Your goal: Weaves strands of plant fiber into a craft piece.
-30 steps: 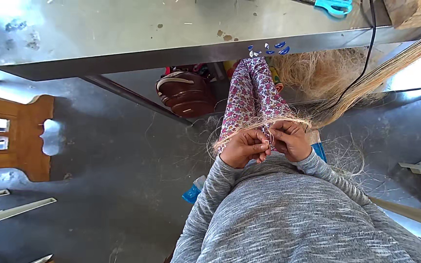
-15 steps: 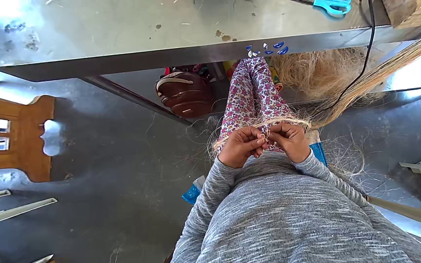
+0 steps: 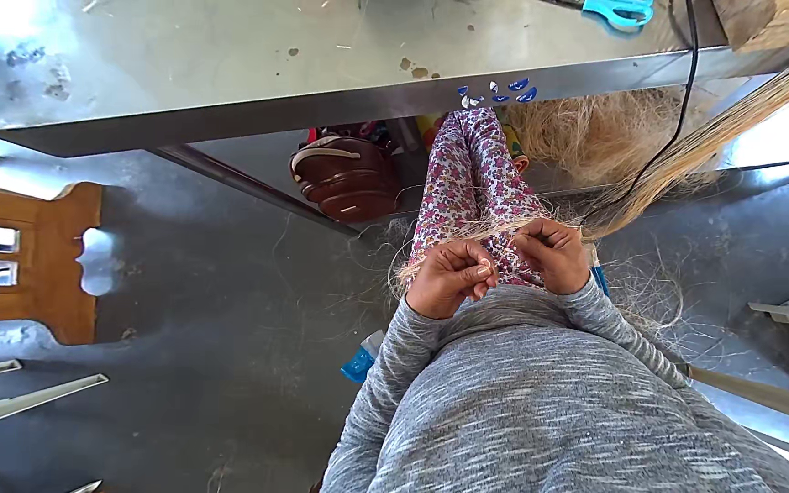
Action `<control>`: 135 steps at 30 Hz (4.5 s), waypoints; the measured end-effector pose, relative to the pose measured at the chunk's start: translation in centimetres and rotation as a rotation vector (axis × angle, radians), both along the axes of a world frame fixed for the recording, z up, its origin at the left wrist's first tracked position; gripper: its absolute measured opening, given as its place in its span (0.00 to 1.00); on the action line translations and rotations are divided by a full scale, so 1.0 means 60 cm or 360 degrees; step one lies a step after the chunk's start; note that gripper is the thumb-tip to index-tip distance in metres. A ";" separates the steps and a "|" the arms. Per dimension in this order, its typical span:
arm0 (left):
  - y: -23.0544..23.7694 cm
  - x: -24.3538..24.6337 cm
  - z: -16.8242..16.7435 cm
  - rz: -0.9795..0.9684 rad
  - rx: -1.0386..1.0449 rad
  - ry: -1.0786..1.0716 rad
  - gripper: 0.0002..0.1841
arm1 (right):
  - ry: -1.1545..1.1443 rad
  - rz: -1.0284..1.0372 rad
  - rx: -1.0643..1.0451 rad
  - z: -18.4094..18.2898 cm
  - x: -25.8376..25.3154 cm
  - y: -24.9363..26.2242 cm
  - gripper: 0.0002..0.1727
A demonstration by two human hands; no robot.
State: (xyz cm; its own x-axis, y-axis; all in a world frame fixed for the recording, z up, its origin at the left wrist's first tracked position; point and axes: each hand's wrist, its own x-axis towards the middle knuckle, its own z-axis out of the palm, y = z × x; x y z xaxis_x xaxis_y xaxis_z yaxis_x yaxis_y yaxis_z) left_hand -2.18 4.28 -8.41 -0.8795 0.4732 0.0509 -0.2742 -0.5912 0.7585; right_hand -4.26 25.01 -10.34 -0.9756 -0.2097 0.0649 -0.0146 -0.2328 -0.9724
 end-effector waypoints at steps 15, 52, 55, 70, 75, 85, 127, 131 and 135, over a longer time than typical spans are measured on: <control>0.037 0.008 0.027 0.0386 -0.1053 0.0906 0.03 | -0.0325 0.0014 0.0068 0.001 0.013 -0.018 0.07; 0.023 0.001 0.022 0.0375 -0.1258 0.0512 0.02 | -0.0003 0.0111 0.0244 0.006 0.016 -0.012 0.05; 0.022 0.001 0.023 0.0366 -0.1317 0.0567 0.02 | -0.0054 0.0157 0.0214 0.007 0.014 -0.006 0.06; 0.026 0.003 0.017 0.0347 -0.1450 0.0738 0.02 | -0.0165 0.0169 0.0120 0.002 0.013 -0.004 0.06; 0.029 0.003 0.015 0.0393 -0.1405 0.0728 0.02 | -0.0055 0.0058 0.0192 0.001 0.015 -0.012 0.06; 0.051 0.011 -0.004 0.0860 -0.0958 0.0218 0.05 | 0.0321 -0.0110 0.0377 -0.002 0.018 -0.021 0.04; 0.037 -0.004 -0.034 0.0757 -0.1659 0.1092 0.10 | 0.0127 0.0182 0.1096 0.004 0.007 -0.010 0.04; 0.035 -0.005 -0.034 0.0644 -0.1648 0.1131 0.13 | 0.0123 0.0208 0.1121 0.000 0.005 -0.007 0.04; 0.036 -0.004 -0.035 0.0650 -0.1563 0.1003 0.09 | 0.0006 0.0195 0.1000 -0.003 0.003 -0.004 0.02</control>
State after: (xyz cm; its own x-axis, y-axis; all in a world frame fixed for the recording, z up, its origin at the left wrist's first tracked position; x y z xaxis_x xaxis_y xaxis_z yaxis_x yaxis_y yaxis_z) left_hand -2.43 6.44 -10.52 -0.9223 0.2468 0.2973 0.3706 0.3469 0.8616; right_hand -4.09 24.76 -10.49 -0.9422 -0.3187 -0.1032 -0.0278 0.3814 -0.9240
